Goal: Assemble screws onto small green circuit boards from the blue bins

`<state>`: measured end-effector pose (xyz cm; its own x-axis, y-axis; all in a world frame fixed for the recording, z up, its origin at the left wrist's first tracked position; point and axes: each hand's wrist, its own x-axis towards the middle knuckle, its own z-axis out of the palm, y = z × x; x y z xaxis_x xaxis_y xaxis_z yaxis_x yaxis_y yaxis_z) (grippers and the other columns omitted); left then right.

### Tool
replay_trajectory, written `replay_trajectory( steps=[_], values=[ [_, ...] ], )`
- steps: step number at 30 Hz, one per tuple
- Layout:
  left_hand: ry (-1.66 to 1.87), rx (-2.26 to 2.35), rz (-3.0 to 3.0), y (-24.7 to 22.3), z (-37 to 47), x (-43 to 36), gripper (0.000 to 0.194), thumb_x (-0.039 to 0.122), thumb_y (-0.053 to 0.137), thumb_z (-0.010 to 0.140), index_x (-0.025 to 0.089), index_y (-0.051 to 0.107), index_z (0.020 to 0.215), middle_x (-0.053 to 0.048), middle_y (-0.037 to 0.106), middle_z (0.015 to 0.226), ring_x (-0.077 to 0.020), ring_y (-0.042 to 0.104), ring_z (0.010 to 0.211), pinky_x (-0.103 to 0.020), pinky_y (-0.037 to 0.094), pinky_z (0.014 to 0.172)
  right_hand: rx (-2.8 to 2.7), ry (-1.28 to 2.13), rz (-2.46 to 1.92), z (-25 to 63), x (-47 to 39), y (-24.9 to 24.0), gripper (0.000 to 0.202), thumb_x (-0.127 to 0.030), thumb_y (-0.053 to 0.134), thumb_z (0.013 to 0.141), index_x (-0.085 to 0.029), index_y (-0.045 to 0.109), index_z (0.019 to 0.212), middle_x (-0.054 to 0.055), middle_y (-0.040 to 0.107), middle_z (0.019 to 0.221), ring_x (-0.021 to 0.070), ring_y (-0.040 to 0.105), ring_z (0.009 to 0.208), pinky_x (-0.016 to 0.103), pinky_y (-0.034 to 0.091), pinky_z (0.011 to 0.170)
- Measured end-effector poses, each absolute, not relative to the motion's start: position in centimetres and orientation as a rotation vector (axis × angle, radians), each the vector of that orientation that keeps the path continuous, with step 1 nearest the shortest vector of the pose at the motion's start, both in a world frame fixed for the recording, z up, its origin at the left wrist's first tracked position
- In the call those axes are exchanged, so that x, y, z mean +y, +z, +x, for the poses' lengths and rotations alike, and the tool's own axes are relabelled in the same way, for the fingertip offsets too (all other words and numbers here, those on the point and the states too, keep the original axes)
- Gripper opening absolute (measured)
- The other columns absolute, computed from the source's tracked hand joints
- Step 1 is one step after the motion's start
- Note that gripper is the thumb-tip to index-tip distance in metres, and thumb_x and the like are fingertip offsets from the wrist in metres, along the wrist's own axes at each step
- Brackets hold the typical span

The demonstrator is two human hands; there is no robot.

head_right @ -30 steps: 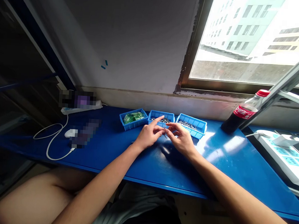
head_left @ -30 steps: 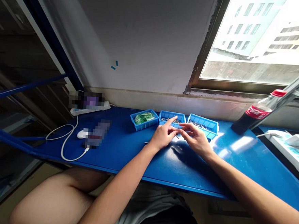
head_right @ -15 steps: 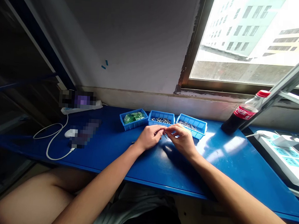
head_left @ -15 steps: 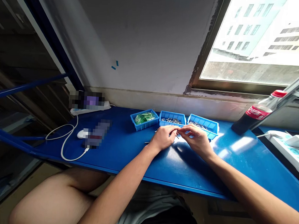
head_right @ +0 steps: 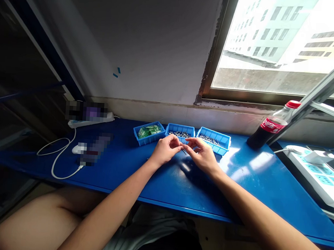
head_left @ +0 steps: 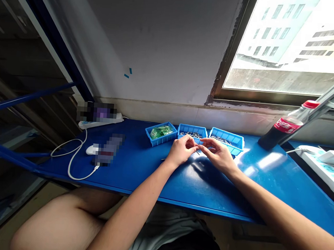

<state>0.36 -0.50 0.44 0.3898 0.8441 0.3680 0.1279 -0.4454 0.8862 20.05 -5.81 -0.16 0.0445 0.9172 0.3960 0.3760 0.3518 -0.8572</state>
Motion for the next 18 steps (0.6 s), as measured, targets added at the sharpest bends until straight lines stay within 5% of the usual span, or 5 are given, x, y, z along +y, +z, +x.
replay_trajectory(
  steps=[10,18],
  values=[
    [1.184,0.841,1.782,0.62,0.5,-0.58,0.024,0.023,0.082,0.089,0.022,0.058,0.094,-0.005,0.08,0.096,-0.0211,0.079,0.091,-0.034,0.062,0.086,-1.495,0.737,-1.272,20.36,-5.82,-0.05,0.046,-0.068,0.075,0.092,-0.023,0.08,0.102,0.006,0.077,0.089,0.0197,0.065,0.07,0.034,0.054,0.066],
    [1.224,0.757,1.586,0.35,0.7,-0.33,0.036,0.021,0.083,0.089,0.022,0.053,0.107,-0.006,0.082,0.098,-0.0218,0.081,0.092,-0.037,0.063,0.09,-1.574,0.778,-1.231,19.93,-5.85,-0.41,0.038,-0.061,0.073,0.095,-0.026,0.082,0.107,0.007,0.078,0.103,0.0239,0.071,0.086,0.036,0.059,0.074]
  ],
)
